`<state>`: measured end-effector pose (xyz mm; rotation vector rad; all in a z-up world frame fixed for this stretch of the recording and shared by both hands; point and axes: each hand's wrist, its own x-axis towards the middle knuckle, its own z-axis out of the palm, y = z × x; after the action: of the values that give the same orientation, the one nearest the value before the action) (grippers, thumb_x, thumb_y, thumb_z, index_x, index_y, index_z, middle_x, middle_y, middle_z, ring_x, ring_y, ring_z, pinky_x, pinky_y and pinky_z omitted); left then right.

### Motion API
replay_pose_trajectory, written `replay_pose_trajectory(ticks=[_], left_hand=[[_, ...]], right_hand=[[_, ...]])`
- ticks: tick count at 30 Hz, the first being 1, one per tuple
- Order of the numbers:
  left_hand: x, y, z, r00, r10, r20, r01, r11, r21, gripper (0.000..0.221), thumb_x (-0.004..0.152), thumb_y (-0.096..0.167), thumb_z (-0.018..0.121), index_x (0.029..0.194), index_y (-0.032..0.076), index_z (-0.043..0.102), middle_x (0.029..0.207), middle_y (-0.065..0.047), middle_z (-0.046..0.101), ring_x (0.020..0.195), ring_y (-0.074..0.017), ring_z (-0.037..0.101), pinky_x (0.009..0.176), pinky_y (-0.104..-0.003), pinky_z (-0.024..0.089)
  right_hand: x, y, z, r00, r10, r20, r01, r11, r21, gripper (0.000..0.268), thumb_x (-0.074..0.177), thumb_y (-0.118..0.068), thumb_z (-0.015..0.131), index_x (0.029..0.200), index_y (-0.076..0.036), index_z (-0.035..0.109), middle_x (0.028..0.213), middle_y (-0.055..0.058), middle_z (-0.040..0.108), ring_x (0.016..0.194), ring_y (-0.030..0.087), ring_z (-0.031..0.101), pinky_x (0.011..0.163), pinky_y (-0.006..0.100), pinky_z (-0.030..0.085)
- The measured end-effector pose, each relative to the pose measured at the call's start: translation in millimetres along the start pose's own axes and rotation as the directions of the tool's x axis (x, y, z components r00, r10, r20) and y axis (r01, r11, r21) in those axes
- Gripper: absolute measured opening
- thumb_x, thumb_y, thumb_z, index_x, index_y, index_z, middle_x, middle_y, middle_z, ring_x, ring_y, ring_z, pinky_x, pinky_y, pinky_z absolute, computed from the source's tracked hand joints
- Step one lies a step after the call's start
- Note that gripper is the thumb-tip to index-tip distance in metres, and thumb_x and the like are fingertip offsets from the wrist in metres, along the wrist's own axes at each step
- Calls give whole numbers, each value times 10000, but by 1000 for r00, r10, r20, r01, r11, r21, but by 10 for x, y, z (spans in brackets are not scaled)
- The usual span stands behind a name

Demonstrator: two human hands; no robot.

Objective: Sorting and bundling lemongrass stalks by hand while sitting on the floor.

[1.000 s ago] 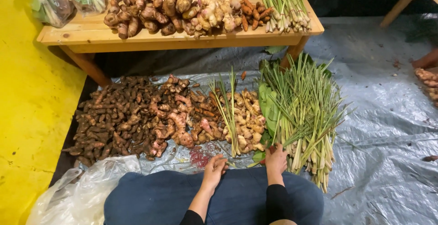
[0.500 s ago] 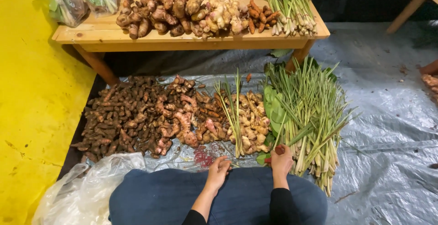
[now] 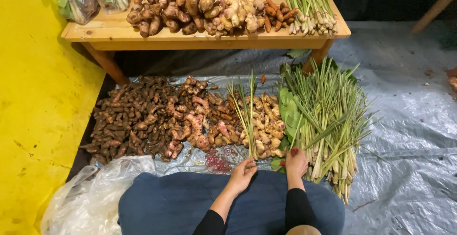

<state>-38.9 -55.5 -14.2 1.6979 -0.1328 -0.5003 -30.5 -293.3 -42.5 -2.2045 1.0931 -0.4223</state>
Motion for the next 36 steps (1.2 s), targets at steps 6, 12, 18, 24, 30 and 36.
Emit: replay_pose_trajectory(ticks=[6,12,18,24,30,36], left_hand=[[-52,18,-107,999,-43,2,43,997,-62,422,978,138,616,1397,86,591,1233,-58,699,978,-133,702,874,-254,565],[-7,96,-136,998,-69,-7,69,997,29,453,999,286,589,1409,96,575,1376,-117,661,1185,-231,688,975,-322,551],[35,510,-259,985,-149,-92,145,988,-48,567,1002,436,501,1425,68,588,1453,-62,643,1327,-198,617,1076,-283,477],[54,621,-383,987,-144,76,162,911,-379,394,1051,221,521,1354,22,676,1017,-40,719,820,-100,629,709,-204,505],[-124,556,-564,990,-132,52,142,940,-311,353,1020,167,580,1318,31,710,901,-44,718,707,-96,599,622,-218,475],[-173,400,-599,994,-77,-74,58,969,-240,315,969,86,620,1259,28,729,1041,-44,773,804,-90,637,689,-198,495]], right_hand=[[94,-64,-3,993,7,115,23,966,-258,342,862,-410,747,1010,-104,789,898,178,768,856,438,717,765,518,565],[34,-463,-137,979,56,196,-99,971,218,480,789,-345,800,1072,43,783,908,153,787,768,286,726,701,354,571],[-440,-874,-285,908,-112,403,-211,709,673,214,832,-40,741,1008,79,762,793,120,720,644,177,604,600,261,491],[-1004,-1346,-602,827,-166,537,-266,726,634,190,859,-105,755,974,45,770,631,108,661,405,168,501,344,266,319],[-1104,-1147,-356,759,-337,558,-145,747,649,187,816,15,755,993,76,765,719,141,751,539,194,658,487,276,524],[-1177,-1172,-479,630,-475,614,-81,747,660,374,799,80,672,1156,36,775,870,110,788,667,166,684,602,257,564]])
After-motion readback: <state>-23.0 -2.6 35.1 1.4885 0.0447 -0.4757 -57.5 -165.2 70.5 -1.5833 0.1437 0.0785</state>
